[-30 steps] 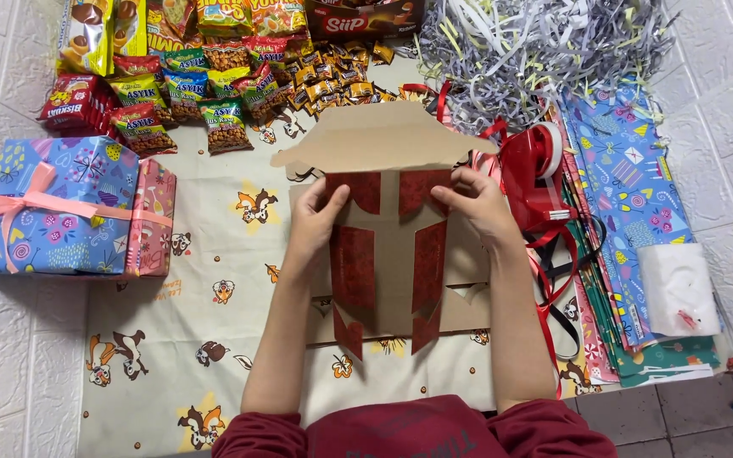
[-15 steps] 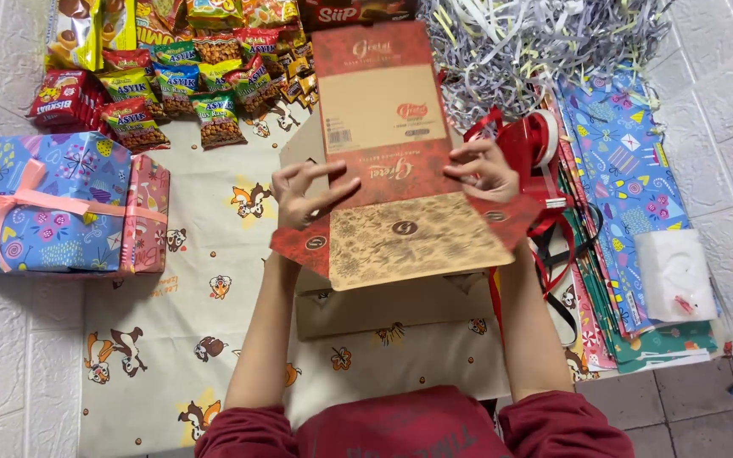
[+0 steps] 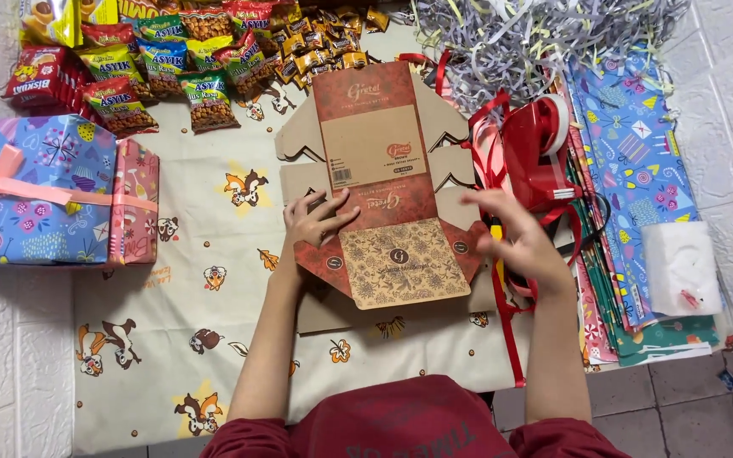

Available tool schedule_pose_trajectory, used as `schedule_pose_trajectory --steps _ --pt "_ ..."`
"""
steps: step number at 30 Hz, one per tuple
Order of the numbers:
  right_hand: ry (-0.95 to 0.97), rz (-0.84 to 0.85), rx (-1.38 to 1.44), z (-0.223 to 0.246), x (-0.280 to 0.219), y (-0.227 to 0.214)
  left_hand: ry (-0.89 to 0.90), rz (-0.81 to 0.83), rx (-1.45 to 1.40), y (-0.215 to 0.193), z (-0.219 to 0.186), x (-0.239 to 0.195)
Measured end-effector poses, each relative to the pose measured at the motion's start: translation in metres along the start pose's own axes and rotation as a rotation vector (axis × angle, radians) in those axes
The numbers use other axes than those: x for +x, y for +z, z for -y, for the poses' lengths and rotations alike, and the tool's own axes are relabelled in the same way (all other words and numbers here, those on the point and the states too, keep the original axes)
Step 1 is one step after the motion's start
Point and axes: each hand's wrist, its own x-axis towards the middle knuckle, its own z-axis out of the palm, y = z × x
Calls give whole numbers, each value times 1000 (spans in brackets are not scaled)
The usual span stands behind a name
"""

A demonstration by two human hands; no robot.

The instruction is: The person assembles a flat cardboard box by folding along pre-scored lines and tucking flaps into slots. They work methodically, folding side panels and securing them to form the box structure.

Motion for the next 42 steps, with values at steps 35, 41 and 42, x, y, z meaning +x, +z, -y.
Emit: schedule_pose_trajectory --steps 35,41,42 --pt "131 168 -755 -69 85 54 210 48 -225 -34 -88 22" --pt "-288 -98 -1216 -101 64 60 115 166 -235 -17 -91 17" --pt "-287 -94 -1215 -98 55 61 112 168 -236 -15 -91 15"
